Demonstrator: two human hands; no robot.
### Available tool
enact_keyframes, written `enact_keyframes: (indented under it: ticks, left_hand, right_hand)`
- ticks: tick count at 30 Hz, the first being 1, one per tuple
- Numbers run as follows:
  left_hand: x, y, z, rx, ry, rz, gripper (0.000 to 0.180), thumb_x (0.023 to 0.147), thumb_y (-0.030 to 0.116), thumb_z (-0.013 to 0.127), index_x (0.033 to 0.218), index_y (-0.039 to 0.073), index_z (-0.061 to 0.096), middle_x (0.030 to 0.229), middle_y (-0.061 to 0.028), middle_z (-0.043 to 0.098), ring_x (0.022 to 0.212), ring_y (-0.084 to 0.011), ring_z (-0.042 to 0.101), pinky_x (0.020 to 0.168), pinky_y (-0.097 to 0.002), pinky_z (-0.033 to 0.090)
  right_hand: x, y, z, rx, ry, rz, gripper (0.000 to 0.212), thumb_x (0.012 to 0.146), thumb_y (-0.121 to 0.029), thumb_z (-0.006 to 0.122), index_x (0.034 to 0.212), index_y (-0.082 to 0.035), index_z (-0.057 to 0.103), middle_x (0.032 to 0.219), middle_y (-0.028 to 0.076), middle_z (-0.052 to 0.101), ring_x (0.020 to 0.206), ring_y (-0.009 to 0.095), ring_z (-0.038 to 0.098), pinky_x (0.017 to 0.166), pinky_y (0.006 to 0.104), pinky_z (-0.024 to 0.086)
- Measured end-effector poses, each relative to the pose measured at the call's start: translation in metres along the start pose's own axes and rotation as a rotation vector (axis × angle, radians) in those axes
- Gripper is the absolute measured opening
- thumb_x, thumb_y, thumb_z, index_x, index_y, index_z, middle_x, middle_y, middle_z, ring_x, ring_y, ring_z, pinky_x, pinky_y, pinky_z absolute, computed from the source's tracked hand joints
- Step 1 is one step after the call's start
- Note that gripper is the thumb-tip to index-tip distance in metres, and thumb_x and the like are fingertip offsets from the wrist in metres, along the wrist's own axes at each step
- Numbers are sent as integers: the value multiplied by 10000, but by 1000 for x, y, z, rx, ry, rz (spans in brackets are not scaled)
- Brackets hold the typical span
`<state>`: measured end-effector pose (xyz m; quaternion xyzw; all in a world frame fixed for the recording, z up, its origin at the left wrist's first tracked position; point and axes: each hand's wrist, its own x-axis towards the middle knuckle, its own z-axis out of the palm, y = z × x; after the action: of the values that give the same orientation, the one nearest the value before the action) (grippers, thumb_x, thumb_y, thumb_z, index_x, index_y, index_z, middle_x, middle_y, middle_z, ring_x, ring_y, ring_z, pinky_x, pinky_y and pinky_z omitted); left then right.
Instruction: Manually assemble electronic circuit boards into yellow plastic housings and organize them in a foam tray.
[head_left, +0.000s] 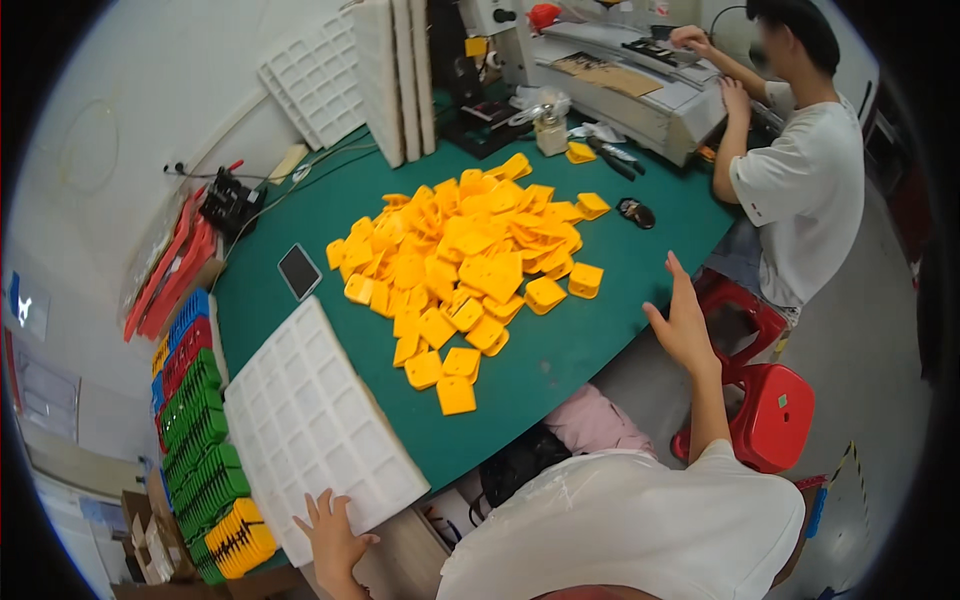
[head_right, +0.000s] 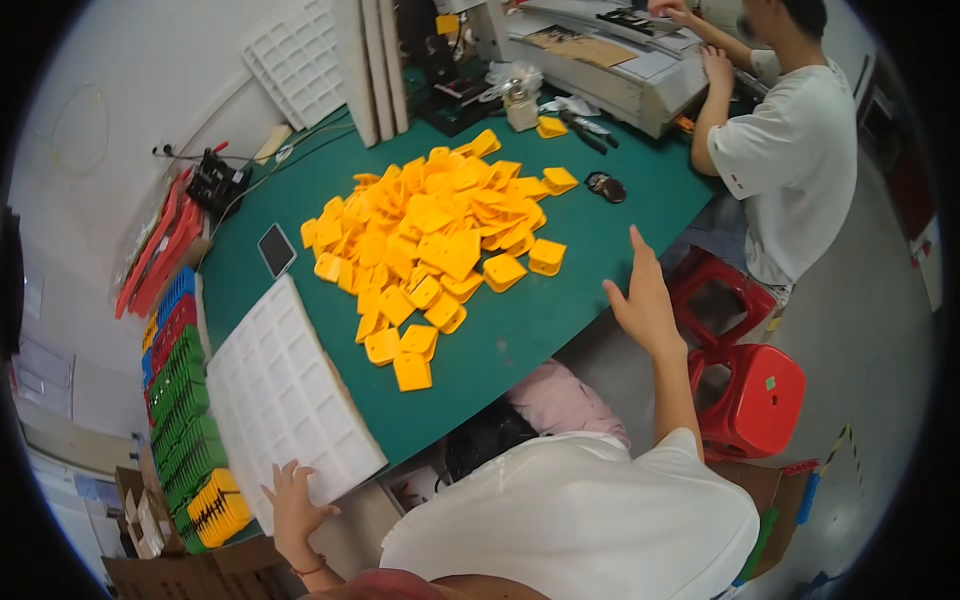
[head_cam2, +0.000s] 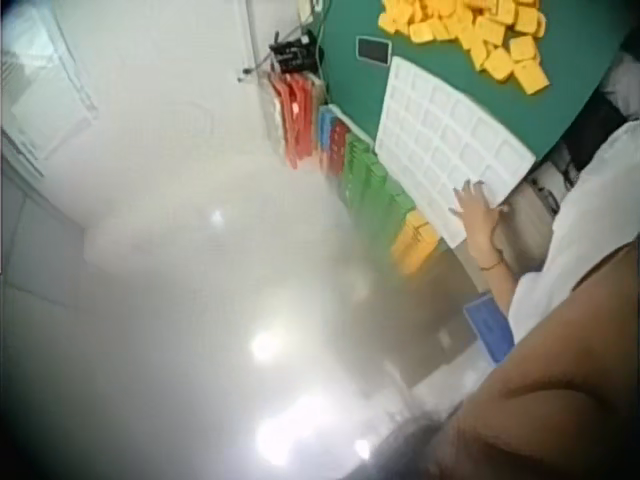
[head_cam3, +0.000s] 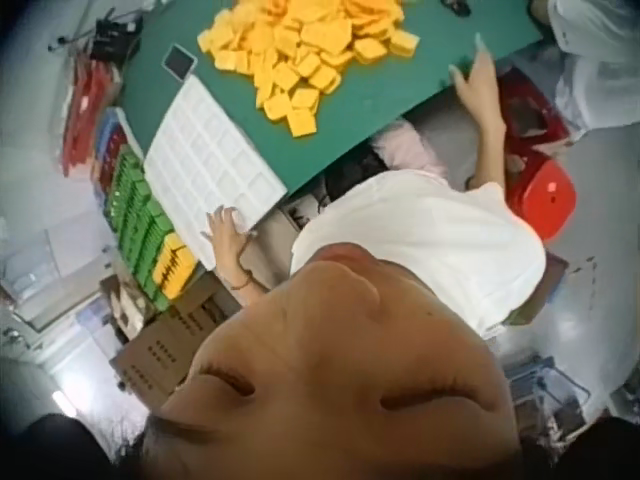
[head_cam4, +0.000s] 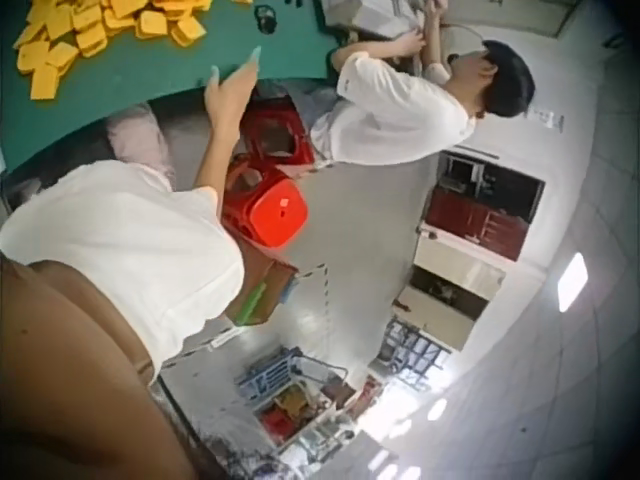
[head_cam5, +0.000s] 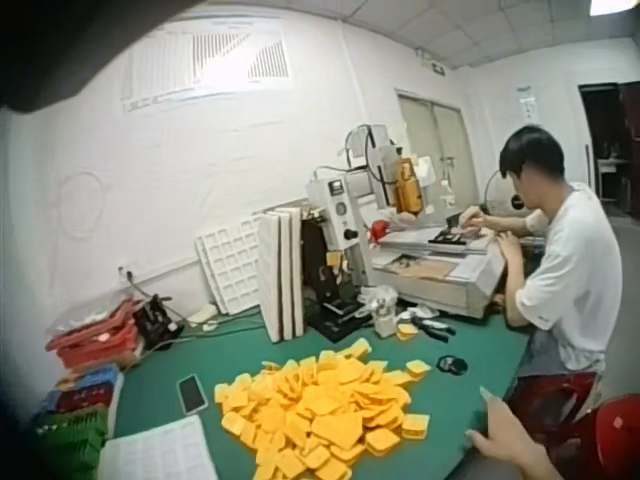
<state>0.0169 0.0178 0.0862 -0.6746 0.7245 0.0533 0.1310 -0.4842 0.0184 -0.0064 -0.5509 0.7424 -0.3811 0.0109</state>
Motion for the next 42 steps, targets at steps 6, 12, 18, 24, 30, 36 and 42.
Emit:
enact_keyframes:
  ticks: [6,12,18,24,30,36,42]
  left_hand:
    - [41,82,-47,-137,227,592,472,735,235,678,1136,54,508,1251,-114,483,1169,-323,440,1010,-526,281]
    - [83,118,-45,-282,117,1032,268,813,220,613,1014,46,579,1051,-97,601,971,-279,567,832,-366,448]
    - [121,122,-27,-796,-87,885,220,885,122,533,1073,11,563,1004,-103,633,846,-213,632,726,-295,496]
    - [155,131,-2,-1647,-552,585,529,963,454,240,1243,25,375,1172,-167,534,951,-278,615,812,-347,508]
    - [157,136,16,-1956,-500,369,520,968,439,234,1316,64,330,1266,-144,442,1103,-232,526,883,-386,488]
    - [153,123,15,-2009,-435,370,465,977,386,273,1211,11,414,1194,-173,498,1057,-257,554,811,-389,524]
    - [156,120,20,-2019,-387,415,407,979,335,303,1157,-4,438,1158,-157,501,1037,-243,555,842,-384,516]
  right_hand:
    - [94,110,46,-136,166,146,1013,673,-250,741,1410,-16,87,1269,247,392,1155,399,392,987,435,311]
    - [139,130,68,-192,155,57,842,684,-222,733,1374,-62,279,1030,145,578,936,330,528,812,437,412]
    - [128,20,64,142,99,-160,768,735,-132,708,1381,-99,293,1069,153,567,951,290,552,824,357,448]
    - [78,-140,78,499,-420,-642,793,682,-133,743,1354,-69,328,1039,116,558,922,262,542,796,352,458]
    - [54,-163,129,552,-626,-895,855,678,-191,760,1362,-58,266,1225,128,492,1005,323,510,853,392,422]
    - [52,-159,138,637,-621,-865,847,687,-230,765,1347,-27,275,1244,166,455,1110,329,466,928,390,386]
    - [59,-151,145,640,-595,-938,575,718,-110,703,1214,-9,430,1179,168,479,1071,329,497,892,379,428]
